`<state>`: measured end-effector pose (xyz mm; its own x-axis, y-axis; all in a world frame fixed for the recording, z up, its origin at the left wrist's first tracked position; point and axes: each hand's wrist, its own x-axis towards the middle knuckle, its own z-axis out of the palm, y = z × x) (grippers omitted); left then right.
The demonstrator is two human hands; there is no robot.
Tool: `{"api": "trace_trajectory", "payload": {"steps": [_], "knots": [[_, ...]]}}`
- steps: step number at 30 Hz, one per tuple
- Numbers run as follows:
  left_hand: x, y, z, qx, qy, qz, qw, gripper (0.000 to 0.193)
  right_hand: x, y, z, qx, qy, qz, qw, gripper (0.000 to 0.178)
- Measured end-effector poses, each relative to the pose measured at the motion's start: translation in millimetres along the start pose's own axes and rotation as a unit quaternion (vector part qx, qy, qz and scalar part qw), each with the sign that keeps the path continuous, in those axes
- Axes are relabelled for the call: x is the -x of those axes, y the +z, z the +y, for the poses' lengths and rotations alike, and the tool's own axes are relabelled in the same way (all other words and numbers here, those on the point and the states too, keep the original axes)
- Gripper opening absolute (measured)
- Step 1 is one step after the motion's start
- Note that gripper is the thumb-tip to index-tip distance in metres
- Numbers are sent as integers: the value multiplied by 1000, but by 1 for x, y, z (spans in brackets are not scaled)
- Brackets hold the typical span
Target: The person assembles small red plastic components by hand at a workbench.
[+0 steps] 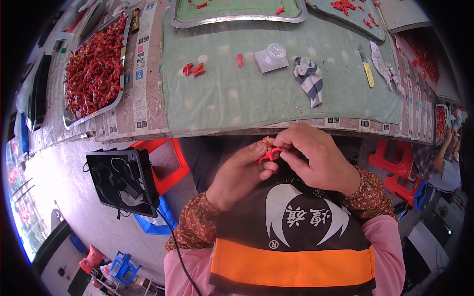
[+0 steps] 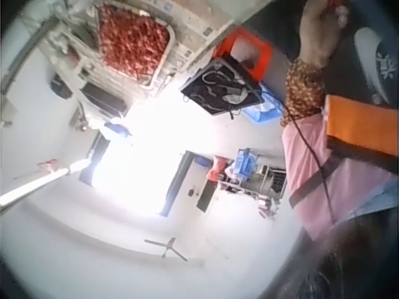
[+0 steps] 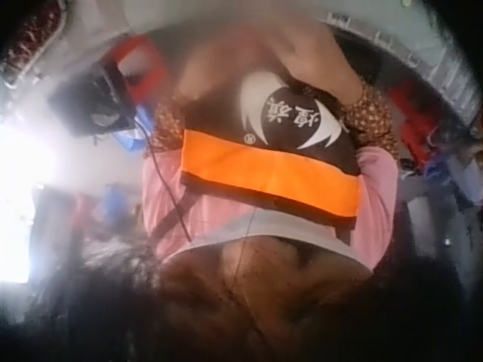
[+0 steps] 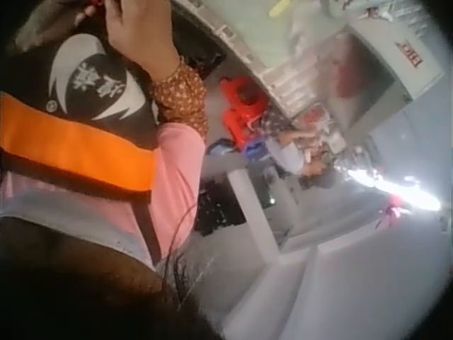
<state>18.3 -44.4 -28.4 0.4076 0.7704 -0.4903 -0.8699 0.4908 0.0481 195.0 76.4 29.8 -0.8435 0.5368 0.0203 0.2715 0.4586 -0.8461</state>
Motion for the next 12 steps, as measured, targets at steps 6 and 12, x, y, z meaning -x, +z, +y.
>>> {"api": "trace_trajectory", "payload": {"steps": [6,12], "knots": [[0,-2,-1,38,-16,-4,999,33,-1,-1,-2,-2,-2,19,1000,24],[-1,-1,-1,24,-12,-7,1000,35,0,-3,-5,62,-3,23,998,23]]}}
